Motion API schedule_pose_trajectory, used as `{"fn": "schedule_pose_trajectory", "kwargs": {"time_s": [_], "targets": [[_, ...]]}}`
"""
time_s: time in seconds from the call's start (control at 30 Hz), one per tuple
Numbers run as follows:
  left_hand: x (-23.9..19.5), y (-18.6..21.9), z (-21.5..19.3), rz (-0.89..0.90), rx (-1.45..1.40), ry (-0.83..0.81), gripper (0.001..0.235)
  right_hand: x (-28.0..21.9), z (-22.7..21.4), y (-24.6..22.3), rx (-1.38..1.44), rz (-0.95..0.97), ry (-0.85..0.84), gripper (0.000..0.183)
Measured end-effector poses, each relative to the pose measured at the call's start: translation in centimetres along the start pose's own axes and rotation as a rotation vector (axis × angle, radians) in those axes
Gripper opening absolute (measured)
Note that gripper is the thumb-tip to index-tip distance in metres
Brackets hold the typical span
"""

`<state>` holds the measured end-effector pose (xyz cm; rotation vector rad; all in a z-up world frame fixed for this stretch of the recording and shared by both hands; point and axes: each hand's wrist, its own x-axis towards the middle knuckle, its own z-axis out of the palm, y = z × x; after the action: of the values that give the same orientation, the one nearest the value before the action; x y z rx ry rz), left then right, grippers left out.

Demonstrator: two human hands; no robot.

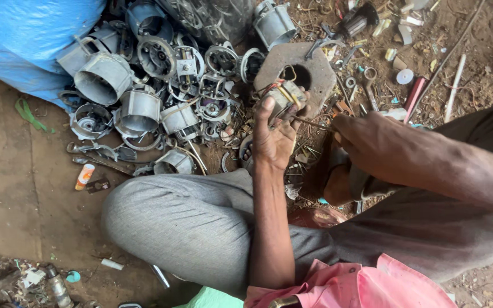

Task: The person sits on the ground and uses a hammer and a metal rod to dismantle a cylindrical electrical component. They repeatedly strike the component to separate its parts and extract copper wire.

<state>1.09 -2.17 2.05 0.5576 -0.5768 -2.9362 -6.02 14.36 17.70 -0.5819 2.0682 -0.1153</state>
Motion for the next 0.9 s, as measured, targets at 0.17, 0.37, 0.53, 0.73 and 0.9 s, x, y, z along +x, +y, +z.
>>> {"fn": "schedule_pose_trajectory", "kwargs": {"time_s": [0.17,0.37,0.53,0.73,0.9], "targets": [[-0.1,0.5,-0.3,-0.077,-0.134,-0.005,0.073,-0.6,-2.3,-1.0,-0.630,-0.494,0.203,0.017],[-0.4,0.5,-0.3,-0.086,-0.185,-0.028,0.075,-3.0,-5.2,-4.2,-0.813,-0.419,0.208,0.014],[-0.3,0.3,0.0,-0.091,-0.262,-0.064,0.077,-2.6,-6.0,-5.2,-0.357,-0.061,-0.056,0.008],[-0.2,0.7,0.6,-0.049,-0.402,-0.015,0.078,-2.1,-5.5,-3.9,-0.387,-0.180,0.128,0.009],[-0.4,1.1,1.0,0.006,-0.504,-0.013,0.077,-2.0,-3.7,-3.1,-0.320,-0.243,0.272,0.033]]}}
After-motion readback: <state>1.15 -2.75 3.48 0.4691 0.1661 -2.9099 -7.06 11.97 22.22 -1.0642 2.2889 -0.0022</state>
